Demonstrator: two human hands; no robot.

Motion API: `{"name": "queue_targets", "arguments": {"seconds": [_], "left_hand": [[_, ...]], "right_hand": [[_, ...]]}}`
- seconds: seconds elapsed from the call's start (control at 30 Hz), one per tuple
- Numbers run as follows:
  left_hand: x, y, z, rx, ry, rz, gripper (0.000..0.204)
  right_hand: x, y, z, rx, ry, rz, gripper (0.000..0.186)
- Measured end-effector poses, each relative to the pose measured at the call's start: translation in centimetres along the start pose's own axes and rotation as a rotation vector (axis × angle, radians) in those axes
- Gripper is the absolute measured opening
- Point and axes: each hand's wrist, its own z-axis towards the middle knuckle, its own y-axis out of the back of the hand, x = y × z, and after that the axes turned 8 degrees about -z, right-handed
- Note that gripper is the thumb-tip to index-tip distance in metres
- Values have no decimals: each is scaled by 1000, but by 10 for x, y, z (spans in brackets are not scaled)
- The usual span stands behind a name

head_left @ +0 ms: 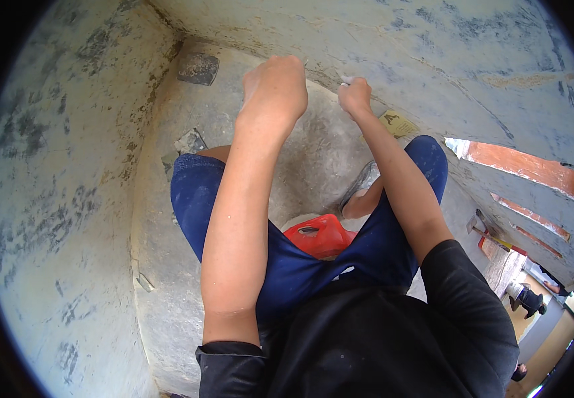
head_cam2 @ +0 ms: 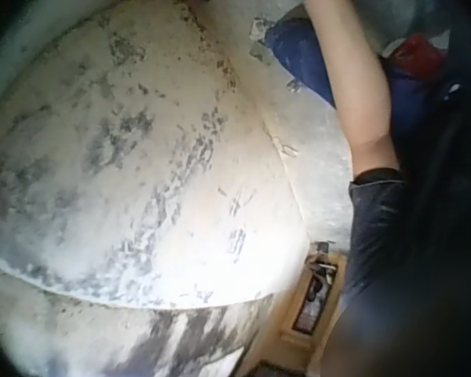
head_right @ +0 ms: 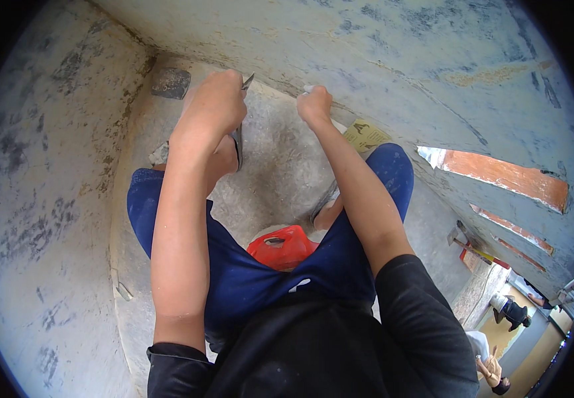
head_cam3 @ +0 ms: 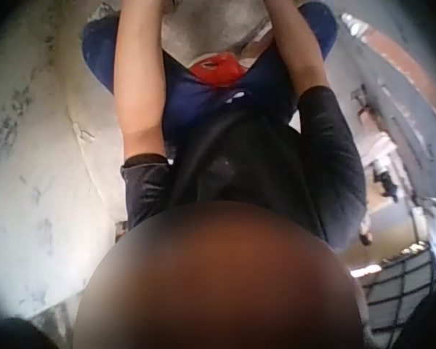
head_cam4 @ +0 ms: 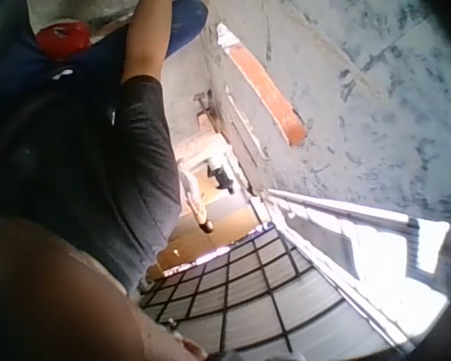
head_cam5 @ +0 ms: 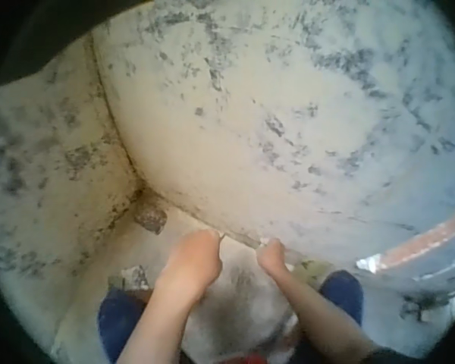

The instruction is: Applying plaster or putty to a wall using a trowel and a hawker.

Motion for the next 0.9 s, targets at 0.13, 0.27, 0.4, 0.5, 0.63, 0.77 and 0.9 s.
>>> {"name": "queue_targets", "arguments": {"seconds": [0.13, 0.27, 0.4, 0.5, 0.63, 0.77, 0.9], "left_hand": [[-4, -2, 1, 13, 1, -5, 16], [-5, 2, 1, 37, 9, -13, 16], [-3, -3, 0, -10, 13, 8, 16], [-6, 0, 2, 30, -19, 10, 17], [-6, -2, 1, 25, 14, 13, 17], [-3, -1, 1, 28, 15, 3, 17], [-4, -2, 1, 35, 33, 3, 17]], "right_hand": [[-10, 0, 8, -31, 25, -34, 36], [-8, -3, 6, -18, 20, -50, 36], [-9, -4, 8, 2, 17, -24, 36], [-20, -11, 18, -63, 107, -45, 35], [-23, -13, 26, -32, 100, -95, 35], [-23, -19, 26, -14, 99, -104, 34], [-24, -17, 25, -39, 117, -105, 34]]}}
